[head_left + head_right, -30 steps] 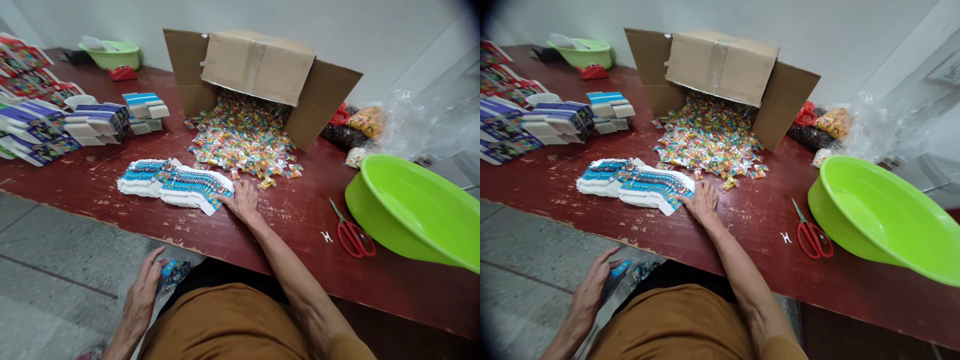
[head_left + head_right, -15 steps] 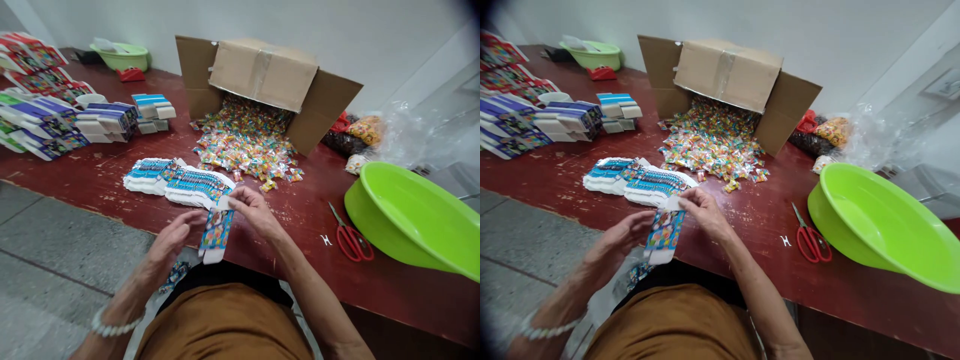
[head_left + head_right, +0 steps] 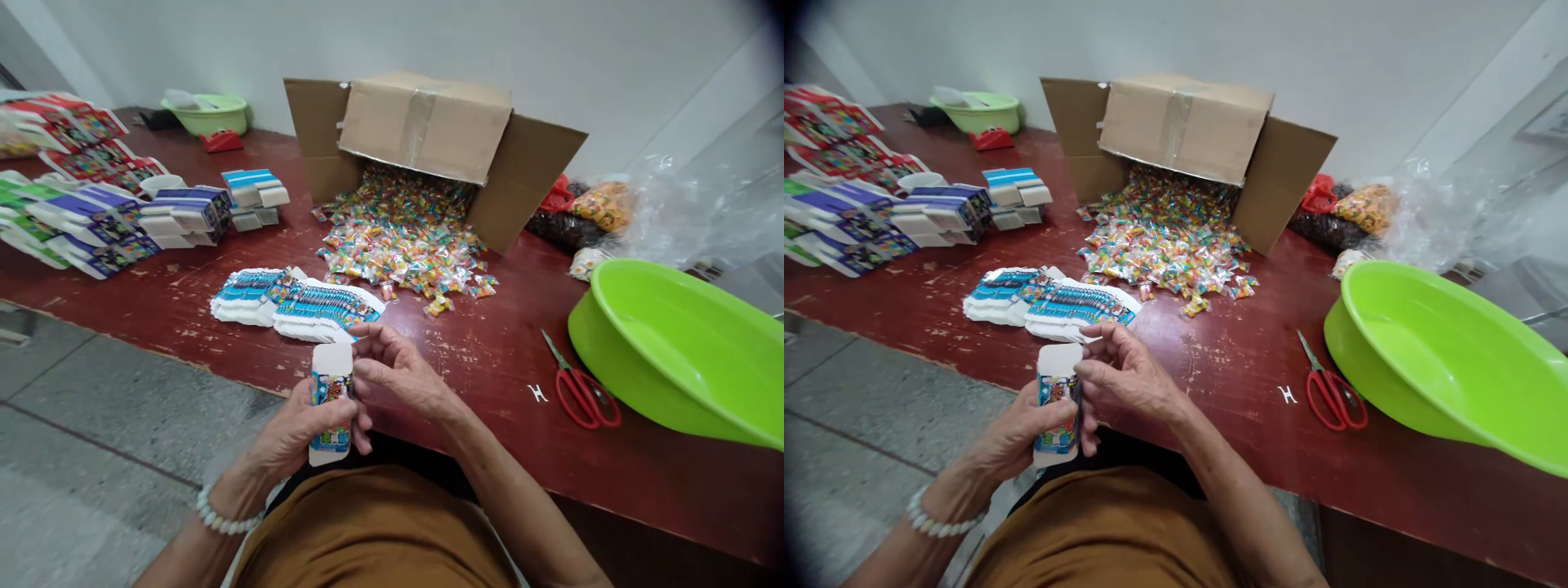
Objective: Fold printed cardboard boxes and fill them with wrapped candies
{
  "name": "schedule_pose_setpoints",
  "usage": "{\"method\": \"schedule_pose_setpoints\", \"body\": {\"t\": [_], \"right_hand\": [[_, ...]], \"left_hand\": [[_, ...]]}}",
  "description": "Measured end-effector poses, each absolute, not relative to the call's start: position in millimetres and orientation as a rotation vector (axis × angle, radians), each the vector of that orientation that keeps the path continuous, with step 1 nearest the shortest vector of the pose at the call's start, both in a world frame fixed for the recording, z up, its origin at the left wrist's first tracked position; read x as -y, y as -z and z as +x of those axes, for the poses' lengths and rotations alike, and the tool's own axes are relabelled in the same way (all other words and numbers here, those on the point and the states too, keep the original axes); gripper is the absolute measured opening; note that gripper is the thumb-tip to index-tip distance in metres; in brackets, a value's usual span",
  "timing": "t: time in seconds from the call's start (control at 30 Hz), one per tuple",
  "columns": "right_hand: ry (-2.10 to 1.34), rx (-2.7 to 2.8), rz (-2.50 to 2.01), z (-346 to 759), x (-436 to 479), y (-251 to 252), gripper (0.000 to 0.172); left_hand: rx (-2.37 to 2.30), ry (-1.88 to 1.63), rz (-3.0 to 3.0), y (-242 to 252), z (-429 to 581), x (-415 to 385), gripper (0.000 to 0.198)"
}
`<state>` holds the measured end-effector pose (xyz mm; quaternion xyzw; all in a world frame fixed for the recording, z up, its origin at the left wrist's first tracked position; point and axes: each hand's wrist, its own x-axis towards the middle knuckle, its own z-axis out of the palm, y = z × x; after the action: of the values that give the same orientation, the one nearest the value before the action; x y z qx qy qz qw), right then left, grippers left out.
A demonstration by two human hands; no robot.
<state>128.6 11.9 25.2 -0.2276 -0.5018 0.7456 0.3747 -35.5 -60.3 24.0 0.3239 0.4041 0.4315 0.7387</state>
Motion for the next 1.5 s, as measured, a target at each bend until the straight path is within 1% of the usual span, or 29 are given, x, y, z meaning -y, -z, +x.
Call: {"method": "schedule_pose_setpoints", "body": {"t": [0.03,0.07,0.17,0.2,0.23,0.37,0.43,0.53,0.63,0.7,0.77,0.8,0.83,0.87,0.97,1.07,1.13,1.3,1.33,1.4,1.43,1.5], "right_hand": [[-1.909,1.301,-0.617,129.3,-9.2,-25.1,0.052],[-1.932,1.312,-0.646,129.5,-6.1,-24.7,0.050],[-2.120,1.254,-0.670,126.7,3.0,-21.7,0.032],[-2.147,1.214,-0.692,125.0,5.0,-20.7,0.030],[-2.115,1.183,-0.736,123.3,6.1,-19.7,0.030],[-1.737,1.261,-0.967,118.9,4.2,-16.4,0.027],[-1.688,1.295,-0.997,118.2,3.5,-14.3,0.027],[-1.675,1.322,-0.995,118.0,4.0,-10.5,0.027],[-1.498,1.425,-1.016,119.8,2.5,-7.3,0.023],[-1.378,1.490,-1.061,122.2,0.2,-6.0,0.022],[-1.352,1.490,-1.099,124.4,-1.4,-4.8,0.031],[-1.367,1.470,-1.103,125.0,-1.5,-4.1,0.037],[-1.388,1.446,-1.094,125.3,-1.2,-3.2,0.041],[-1.403,1.429,-1.078,125.2,-0.4,-2.1,0.042],[-1.397,1.428,-1.022,124.1,2.3,2.7,0.031],[-1.505,1.373,-0.970,124.0,2.1,7.5,0.024],[-1.616,1.301,-0.982,125.0,-0.9,8.9,0.025],[-1.772,1.243,-0.966,127.5,-13.2,5.4,0.030],[-1.800,1.232,-0.929,127.6,-15.1,4.8,0.034],[-1.847,1.245,-0.863,127.4,-17.1,4.9,0.040],[-1.844,1.282,-0.846,127.3,-16.9,5.6,0.038],[-1.757,1.357,-0.846,126.8,-14.6,7.8,0.028]], "left_hand": [[-0.922,-0.966,0.717,-24.3,-34.7,59.4,0.034],[-0.963,-0.990,0.717,-24.4,-33.3,58.2,0.036],[-1.063,-1.034,0.675,-23.2,-28.6,54.3,0.040],[-1.074,-1.026,0.669,-22.1,-27.4,53.2,0.041],[-1.080,-1.018,0.681,-20.6,-26.6,52.4,0.042],[-1.241,-1.108,0.839,-11.4,-26.4,54.3,0.040],[-1.315,-1.119,0.860,-6.6,-26.0,57.2,0.042],[-1.270,-1.082,0.841,-2.7,-24.4,59.7,0.046],[-1.336,-1.157,0.915,-2.5,-24.2,58.1,0.047],[-1.387,-1.268,0.947,-2.6,-25.0,56.6,0.058],[-1.372,-1.362,0.959,-1.9,-25.3,56.2,0.071],[-1.359,-1.390,0.978,-1.0,-25.1,56.6,0.073],[-1.353,-1.395,1.004,0.0,-24.7,57.2,0.073],[-1.354,-1.387,1.024,1.1,-24.2,58.0,0.070],[-1.351,-1.365,1.024,3.1,-23.7,60.1,0.060],[-1.319,-1.337,0.962,0.3,-25.0,59.9,0.043],[-1.317,-1.300,0.906,-3.3,-25.9,58.4,0.036],[-1.384,-1.306,0.887,-7.3,-26.2,53.6,0.032],[-1.387,-1.335,0.897,-6.9,-26.2,53.3,0.032],[-1.355,-1.377,0.878,-5.8,-26.2,53.9,0.039],[-1.330,-1.381,0.840,-5.4,-26.0,54.9,0.048],[-1.273,-1.345,0.717,-5.6,-25.4,58.4,0.064]]}}
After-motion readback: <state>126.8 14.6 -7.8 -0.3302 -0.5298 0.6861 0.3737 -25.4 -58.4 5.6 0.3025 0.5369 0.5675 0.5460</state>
